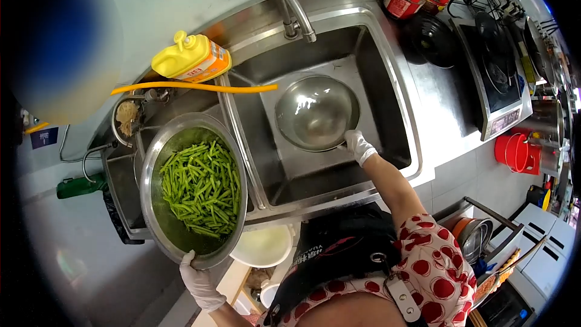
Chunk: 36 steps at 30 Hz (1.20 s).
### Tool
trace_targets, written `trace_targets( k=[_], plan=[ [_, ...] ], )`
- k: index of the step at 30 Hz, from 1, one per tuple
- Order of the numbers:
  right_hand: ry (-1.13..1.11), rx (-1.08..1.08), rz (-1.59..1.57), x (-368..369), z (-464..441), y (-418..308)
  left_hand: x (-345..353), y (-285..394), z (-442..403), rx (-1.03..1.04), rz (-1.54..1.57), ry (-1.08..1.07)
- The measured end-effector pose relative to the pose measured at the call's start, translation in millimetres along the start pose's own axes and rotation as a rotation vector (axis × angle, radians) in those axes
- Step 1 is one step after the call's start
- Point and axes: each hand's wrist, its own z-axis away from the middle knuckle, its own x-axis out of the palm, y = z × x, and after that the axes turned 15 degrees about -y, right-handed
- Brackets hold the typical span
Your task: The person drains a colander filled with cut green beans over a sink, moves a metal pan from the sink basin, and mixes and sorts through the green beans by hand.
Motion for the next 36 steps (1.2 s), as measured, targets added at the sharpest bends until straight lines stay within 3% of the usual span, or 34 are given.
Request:
trace_targets(
  k=[2, 6, 9, 10, 12, 15, 18, 20, 22, 26, 28, 31, 34, 36],
  plan=[
    [0.014, 0.010, -0.047, -20.3, 40.1, -14.6, 8.5, -2.1, 1.3, -0.003, -0.029, 0.052],
    [0.265, -0.187, -0.165, 0.9, 50.3, -28.6, -23.0, -7.4, -11.1, 0.002, -0.069, -0.104],
    [0.231, -0.163, -0.081, -24.1, 76.9, -67.8, -28.1, -11.4, -13.7, 0.023, -0.136, -0.097],
    [0.310, -0.237, -0.027, 11.9, 40.2, -58.9, -26.1, -9.3, -13.0, 0.006, -0.084, -0.090],
    [0.095, -0.025, 0.135, 22.6, 27.6, -73.6, -28.9, -7.3, -12.6, -0.021, -0.036, -0.071],
    [0.305, -0.330, 0.798, 56.0, -26.2, -61.2, -42.7, -8.6, -17.0, 0.002, -0.085, -0.052],
    [0.215, 0.127, 0.289, -0.8, 13.1, -60.3, -42.1, -20.7, -12.7, 0.087, -0.187, -0.032],
    [0.124, 0.174, 0.399, -59.7, 47.7, -59.4, -15.5, -19.1, -7.7, 0.101, -0.166, -0.034],
    [-0.004, 0.216, 0.474, -54.9, -9.9, -11.9, -19.3, -18.9, -5.9, 0.085, -0.164, 0.013],
    [0.019, 0.301, 0.502, -118.7, 18.1, -17.3, -22.5, -19.8, -13.6, 0.026, -0.087, -0.002],
    [-0.104, 0.314, 0.317, -142.8, 14.8, -28.4, -24.2, -16.8, -20.7, -0.030, 0.008, -0.006],
    [0.069, 0.349, 0.175, -156.5, 12.4, -42.4, -27.3, -18.9, -22.8, 0.018, -0.054, -0.041],
    [0.551, 0.530, -0.501, -165.8, 31.8, -64.0, -33.0, -17.1, -26.6, 0.008, -0.005, -0.014],
    [0.551, 0.495, -0.348, -177.0, 59.9, -77.2, -26.9, -14.3, -25.9, -0.010, 0.070, -0.009]
  ],
)
